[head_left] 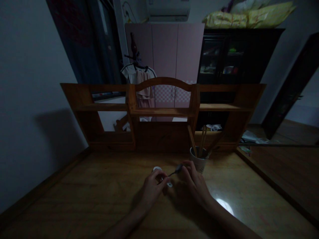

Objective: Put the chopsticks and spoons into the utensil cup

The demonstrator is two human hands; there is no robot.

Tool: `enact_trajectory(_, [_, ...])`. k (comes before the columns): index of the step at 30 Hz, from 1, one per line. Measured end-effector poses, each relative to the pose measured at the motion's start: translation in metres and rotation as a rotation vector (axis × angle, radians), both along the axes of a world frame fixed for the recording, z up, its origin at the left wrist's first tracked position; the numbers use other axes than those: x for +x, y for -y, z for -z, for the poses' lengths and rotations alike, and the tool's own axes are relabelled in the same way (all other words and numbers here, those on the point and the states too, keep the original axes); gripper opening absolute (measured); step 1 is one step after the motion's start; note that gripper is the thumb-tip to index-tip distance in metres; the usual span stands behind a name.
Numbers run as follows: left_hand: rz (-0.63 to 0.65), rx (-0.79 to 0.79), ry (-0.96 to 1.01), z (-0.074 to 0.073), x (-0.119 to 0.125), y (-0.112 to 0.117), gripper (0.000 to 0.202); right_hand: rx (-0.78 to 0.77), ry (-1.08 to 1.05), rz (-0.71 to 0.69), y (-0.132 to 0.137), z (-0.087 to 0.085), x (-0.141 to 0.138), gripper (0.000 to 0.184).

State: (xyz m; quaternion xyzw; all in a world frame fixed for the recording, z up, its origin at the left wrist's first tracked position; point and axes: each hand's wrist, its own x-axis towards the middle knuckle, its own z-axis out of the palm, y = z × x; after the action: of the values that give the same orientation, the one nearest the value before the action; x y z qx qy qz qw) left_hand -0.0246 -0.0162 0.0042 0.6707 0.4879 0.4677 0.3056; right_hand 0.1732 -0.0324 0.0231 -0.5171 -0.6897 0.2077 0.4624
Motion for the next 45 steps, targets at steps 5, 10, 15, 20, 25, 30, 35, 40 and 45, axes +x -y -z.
enact_trajectory(5, [0.002,0.01,0.01,-0.0019,-0.0002,0.0008,0.012,-0.011,-0.007,-0.018,0.0016,-0.0022,0.0003,0.025])
enact_trajectory(10, [0.0,-0.003,0.011,-0.0008,-0.0001,0.0008,0.012,-0.016,0.002,-0.011,0.0007,-0.0019,0.0004,0.025])
enact_trajectory(15, [0.0,0.0,0.015,0.0019,-0.0008,0.0005,0.012,-0.004,-0.005,-0.022,0.0006,-0.002,0.0002,0.025])
enact_trajectory(20, [0.013,0.035,0.018,0.0015,-0.001,0.0002,0.011,-0.006,-0.006,-0.02,0.0,-0.0011,-0.0001,0.023])
enact_trajectory(25, [0.014,0.062,0.0,-0.0019,-0.0005,0.0008,0.007,-0.003,-0.007,-0.03,-0.0016,0.0012,-0.0003,0.023])
enact_trajectory(30, [0.015,0.063,-0.011,-0.0018,-0.0007,0.0015,0.006,-0.001,-0.012,-0.027,-0.0012,0.001,-0.0003,0.023])
enact_trajectory(35, [0.007,0.058,-0.011,-0.0009,0.0002,0.0019,0.006,-0.006,-0.022,-0.037,-0.0007,0.0005,-0.0004,0.023])
enact_trajectory(40, [0.019,0.06,-0.027,-0.0006,0.0002,0.0016,0.01,-0.003,-0.028,-0.04,0.0004,-0.0012,-0.001,0.023])
enact_trajectory(45, [-0.006,0.075,-0.032,0.0014,-0.0005,0.0001,0.011,-0.008,-0.04,-0.053,-0.0001,-0.0002,-0.0002,0.025])
